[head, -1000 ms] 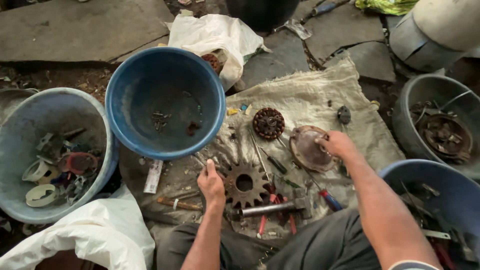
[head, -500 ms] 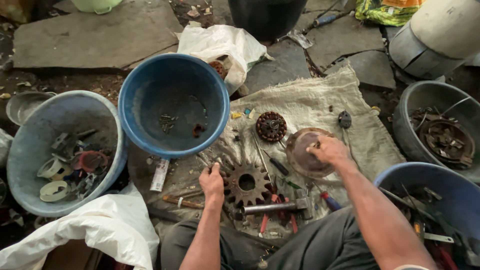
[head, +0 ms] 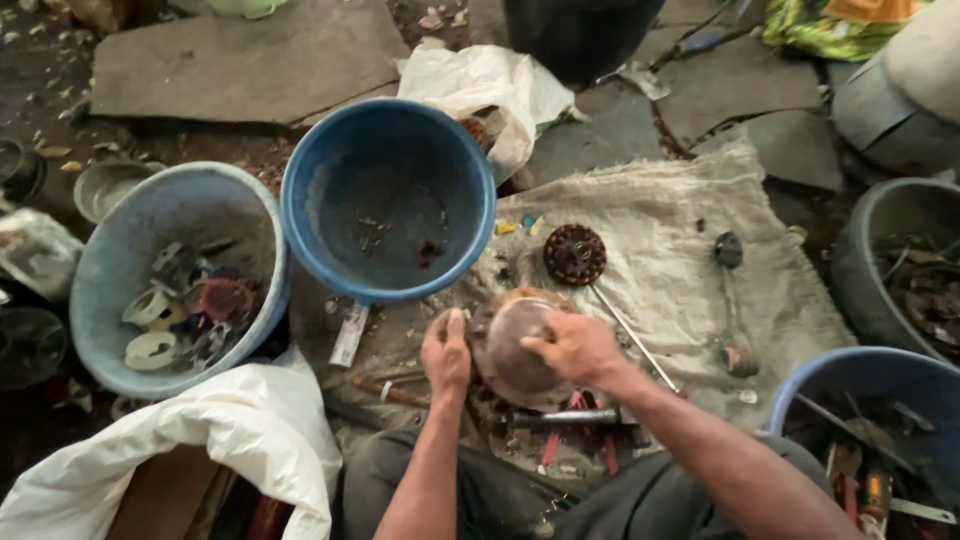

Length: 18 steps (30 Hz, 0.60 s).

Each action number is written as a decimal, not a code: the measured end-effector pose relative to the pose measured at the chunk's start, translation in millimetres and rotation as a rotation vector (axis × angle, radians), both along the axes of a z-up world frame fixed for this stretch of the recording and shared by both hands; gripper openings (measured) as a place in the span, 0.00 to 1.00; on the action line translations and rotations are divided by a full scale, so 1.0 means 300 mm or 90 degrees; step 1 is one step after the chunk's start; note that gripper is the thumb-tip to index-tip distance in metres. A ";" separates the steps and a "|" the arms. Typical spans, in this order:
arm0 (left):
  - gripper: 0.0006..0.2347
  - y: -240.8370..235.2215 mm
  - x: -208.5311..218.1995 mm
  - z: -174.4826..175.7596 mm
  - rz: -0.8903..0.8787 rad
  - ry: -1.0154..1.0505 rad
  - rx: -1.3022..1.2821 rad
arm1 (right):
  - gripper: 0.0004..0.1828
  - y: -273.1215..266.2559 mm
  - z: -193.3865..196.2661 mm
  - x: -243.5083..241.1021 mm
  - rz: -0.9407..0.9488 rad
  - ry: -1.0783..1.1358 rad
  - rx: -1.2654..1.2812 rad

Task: The person sits on the ground and uses a hammer, screwdriver, and pliers to disassemble and adjust a gear-like mechanical part and a copper housing. They repeatedly strike and pry components, then place tools and parts on a cloth.

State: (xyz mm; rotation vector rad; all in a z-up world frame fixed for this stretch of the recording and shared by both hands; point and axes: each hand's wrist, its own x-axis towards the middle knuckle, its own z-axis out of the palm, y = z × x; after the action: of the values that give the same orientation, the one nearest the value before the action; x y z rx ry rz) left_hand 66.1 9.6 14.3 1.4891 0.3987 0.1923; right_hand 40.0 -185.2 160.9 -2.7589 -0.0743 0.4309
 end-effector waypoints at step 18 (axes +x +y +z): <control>0.12 0.024 0.015 -0.088 -0.065 0.075 -0.261 | 0.19 -0.226 -0.055 -0.327 -0.290 0.017 0.172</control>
State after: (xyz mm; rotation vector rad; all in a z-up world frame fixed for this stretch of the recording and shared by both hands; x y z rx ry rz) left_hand 70.6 16.9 -12.2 1.1147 0.4271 -0.0578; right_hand -57.9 -252.9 144.5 -2.4035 0.4601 0.3053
